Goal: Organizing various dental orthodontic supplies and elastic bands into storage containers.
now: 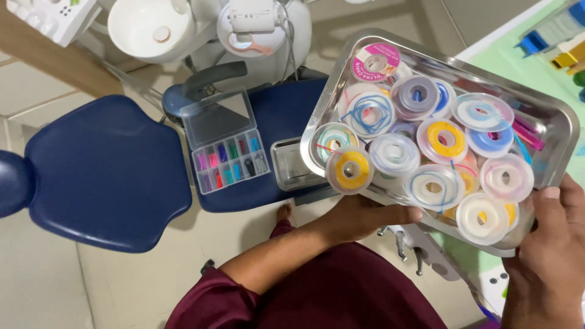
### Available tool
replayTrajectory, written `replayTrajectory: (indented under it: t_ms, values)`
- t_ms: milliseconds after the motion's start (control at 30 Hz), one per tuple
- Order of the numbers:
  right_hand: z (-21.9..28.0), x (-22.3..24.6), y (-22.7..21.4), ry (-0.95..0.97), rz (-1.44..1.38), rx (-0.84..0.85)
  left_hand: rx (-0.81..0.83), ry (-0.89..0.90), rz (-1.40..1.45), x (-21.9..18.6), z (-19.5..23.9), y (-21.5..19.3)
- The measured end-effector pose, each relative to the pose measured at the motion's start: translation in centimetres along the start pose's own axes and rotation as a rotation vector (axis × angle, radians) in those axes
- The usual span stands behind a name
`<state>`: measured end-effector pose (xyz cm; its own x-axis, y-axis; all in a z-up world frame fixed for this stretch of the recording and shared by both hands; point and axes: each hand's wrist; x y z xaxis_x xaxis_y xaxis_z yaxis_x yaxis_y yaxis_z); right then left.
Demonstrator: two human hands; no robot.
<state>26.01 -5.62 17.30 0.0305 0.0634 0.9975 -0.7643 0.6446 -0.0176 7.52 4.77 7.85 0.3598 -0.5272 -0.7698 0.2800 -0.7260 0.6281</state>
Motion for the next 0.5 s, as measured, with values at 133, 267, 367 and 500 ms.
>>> replayTrajectory:
  t_ms: [133,267,367,500]
  values:
    - [0.1,-3.2,-4.4,-0.052,-0.062,-0.059,0.080,-0.081,-0.027,-1.5,0.0,0.4]
    - [1.8,-5.3,-6.2,-0.048,-0.091,-0.111,0.141,-0.043,0.089,0.5,-0.3,-1.1]
    - [3.3,-3.7,-5.4,-0.011,-0.012,-0.131,0.111,-0.074,0.135,6.4,1.5,-4.7]
    - [5.7,-4.2,-6.4,0.013,0.048,-0.156,0.103,-0.143,0.229,4.6,1.5,-2.5]
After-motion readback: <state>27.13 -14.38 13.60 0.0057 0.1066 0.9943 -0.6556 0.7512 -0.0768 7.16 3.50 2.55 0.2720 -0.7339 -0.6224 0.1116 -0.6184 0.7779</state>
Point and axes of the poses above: each hand's wrist, its own z-axis away from the middle knuckle, its own y-axis out of the palm, x = y × z, and after that the axes turned 10 degrees about x, right-handed
